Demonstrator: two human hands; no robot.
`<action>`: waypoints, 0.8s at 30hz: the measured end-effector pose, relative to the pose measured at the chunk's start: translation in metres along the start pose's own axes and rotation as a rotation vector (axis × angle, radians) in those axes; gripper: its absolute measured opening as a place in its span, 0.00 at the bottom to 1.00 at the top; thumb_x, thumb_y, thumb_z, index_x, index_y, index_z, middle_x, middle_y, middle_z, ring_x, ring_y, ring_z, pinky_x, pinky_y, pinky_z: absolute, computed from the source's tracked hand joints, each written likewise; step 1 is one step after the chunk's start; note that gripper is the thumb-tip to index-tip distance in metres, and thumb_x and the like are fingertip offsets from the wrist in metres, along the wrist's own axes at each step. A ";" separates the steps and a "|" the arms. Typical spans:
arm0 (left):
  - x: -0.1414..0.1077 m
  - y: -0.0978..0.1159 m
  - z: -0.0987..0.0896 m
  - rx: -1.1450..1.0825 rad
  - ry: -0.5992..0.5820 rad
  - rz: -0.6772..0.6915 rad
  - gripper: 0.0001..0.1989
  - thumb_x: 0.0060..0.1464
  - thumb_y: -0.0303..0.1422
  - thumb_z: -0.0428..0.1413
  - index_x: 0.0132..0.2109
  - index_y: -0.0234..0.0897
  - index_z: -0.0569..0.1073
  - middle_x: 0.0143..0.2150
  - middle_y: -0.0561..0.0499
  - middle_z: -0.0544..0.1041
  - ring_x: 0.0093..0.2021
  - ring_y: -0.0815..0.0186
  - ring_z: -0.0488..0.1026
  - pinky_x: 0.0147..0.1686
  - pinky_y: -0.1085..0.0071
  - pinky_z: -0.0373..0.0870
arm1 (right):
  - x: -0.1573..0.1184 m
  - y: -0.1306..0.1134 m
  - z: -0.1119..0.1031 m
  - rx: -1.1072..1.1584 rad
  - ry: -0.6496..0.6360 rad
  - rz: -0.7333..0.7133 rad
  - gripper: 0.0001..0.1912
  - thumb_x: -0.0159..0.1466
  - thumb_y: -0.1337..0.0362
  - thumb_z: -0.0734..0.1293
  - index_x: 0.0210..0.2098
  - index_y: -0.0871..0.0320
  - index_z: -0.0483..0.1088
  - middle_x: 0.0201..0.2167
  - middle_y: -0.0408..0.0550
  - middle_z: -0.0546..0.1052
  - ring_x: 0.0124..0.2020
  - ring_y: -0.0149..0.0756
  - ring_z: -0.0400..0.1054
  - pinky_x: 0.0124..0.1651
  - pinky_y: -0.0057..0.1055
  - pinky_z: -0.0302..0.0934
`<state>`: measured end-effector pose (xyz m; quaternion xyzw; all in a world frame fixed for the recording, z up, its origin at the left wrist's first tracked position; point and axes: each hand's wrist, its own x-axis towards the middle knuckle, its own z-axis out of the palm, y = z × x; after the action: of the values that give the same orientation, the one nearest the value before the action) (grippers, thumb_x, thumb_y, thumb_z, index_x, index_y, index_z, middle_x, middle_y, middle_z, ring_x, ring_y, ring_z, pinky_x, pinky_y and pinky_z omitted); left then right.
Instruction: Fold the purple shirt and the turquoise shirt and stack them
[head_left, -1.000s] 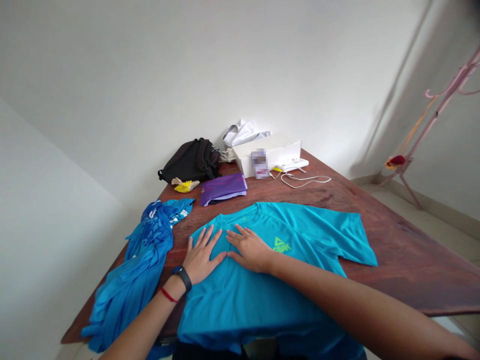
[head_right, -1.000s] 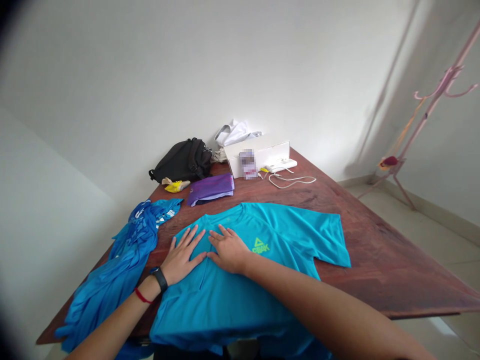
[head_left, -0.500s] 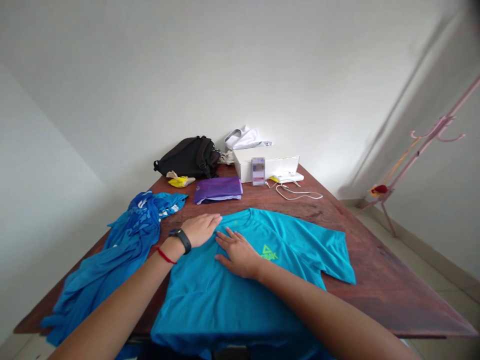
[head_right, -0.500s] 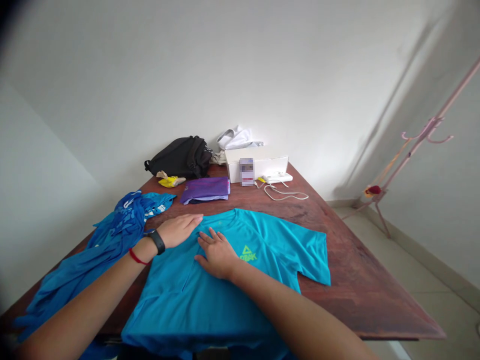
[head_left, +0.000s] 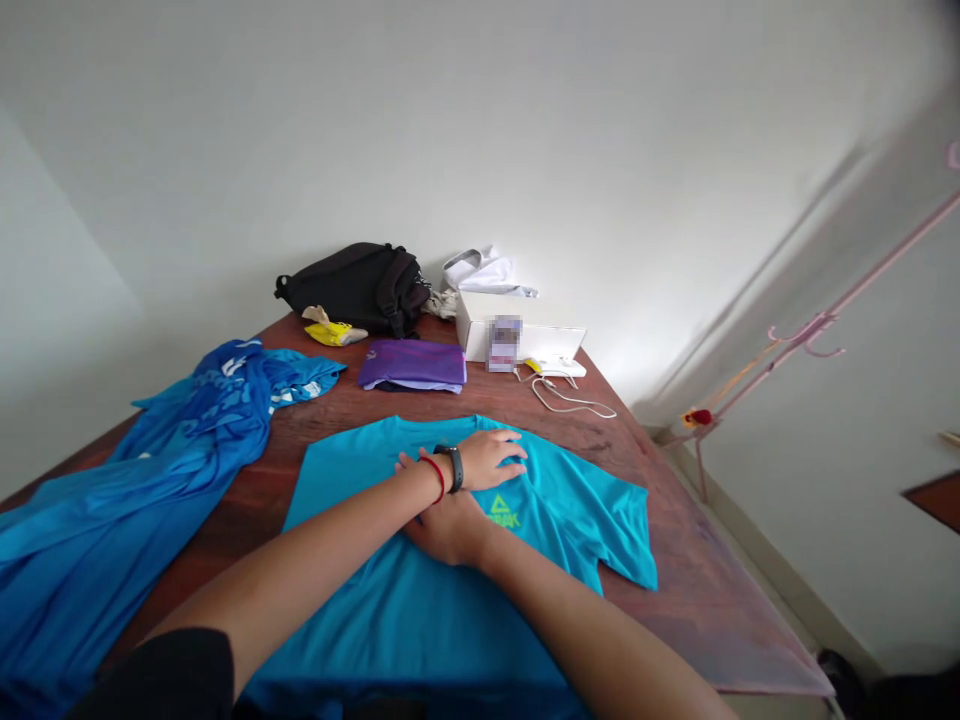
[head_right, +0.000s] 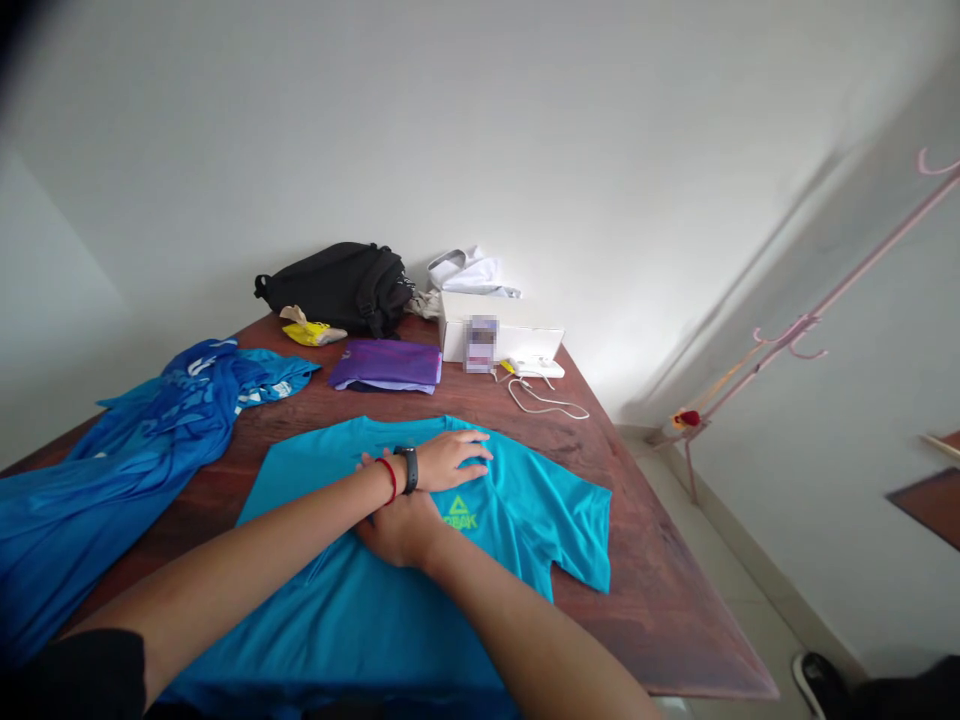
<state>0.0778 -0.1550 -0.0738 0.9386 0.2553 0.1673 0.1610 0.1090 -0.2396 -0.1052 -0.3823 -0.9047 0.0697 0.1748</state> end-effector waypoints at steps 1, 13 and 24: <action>0.000 -0.003 0.002 -0.043 0.013 -0.003 0.13 0.64 0.38 0.55 0.51 0.39 0.78 0.61 0.45 0.72 0.62 0.56 0.68 0.62 0.60 0.63 | 0.000 -0.001 -0.002 0.000 -0.032 0.004 0.34 0.71 0.54 0.58 0.71 0.62 0.49 0.72 0.54 0.50 0.71 0.57 0.44 0.71 0.56 0.42; -0.007 -0.009 0.007 -0.054 -0.012 0.005 0.13 0.63 0.36 0.56 0.51 0.39 0.78 0.63 0.45 0.71 0.65 0.54 0.63 0.64 0.58 0.59 | 0.000 -0.007 -0.010 -0.029 -0.129 0.043 0.34 0.72 0.55 0.56 0.72 0.60 0.45 0.73 0.50 0.45 0.73 0.53 0.39 0.72 0.53 0.39; -0.012 -0.006 0.003 -0.082 -0.104 -0.042 0.18 0.65 0.40 0.53 0.59 0.42 0.75 0.70 0.46 0.62 0.70 0.48 0.54 0.68 0.51 0.49 | 0.003 -0.012 -0.036 0.095 -0.264 0.069 0.39 0.69 0.50 0.60 0.72 0.63 0.48 0.72 0.56 0.50 0.71 0.56 0.46 0.70 0.51 0.46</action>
<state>0.0667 -0.1565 -0.0813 0.9330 0.2593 0.1254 0.2159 0.1120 -0.2459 -0.0680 -0.3918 -0.9018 0.1683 0.0696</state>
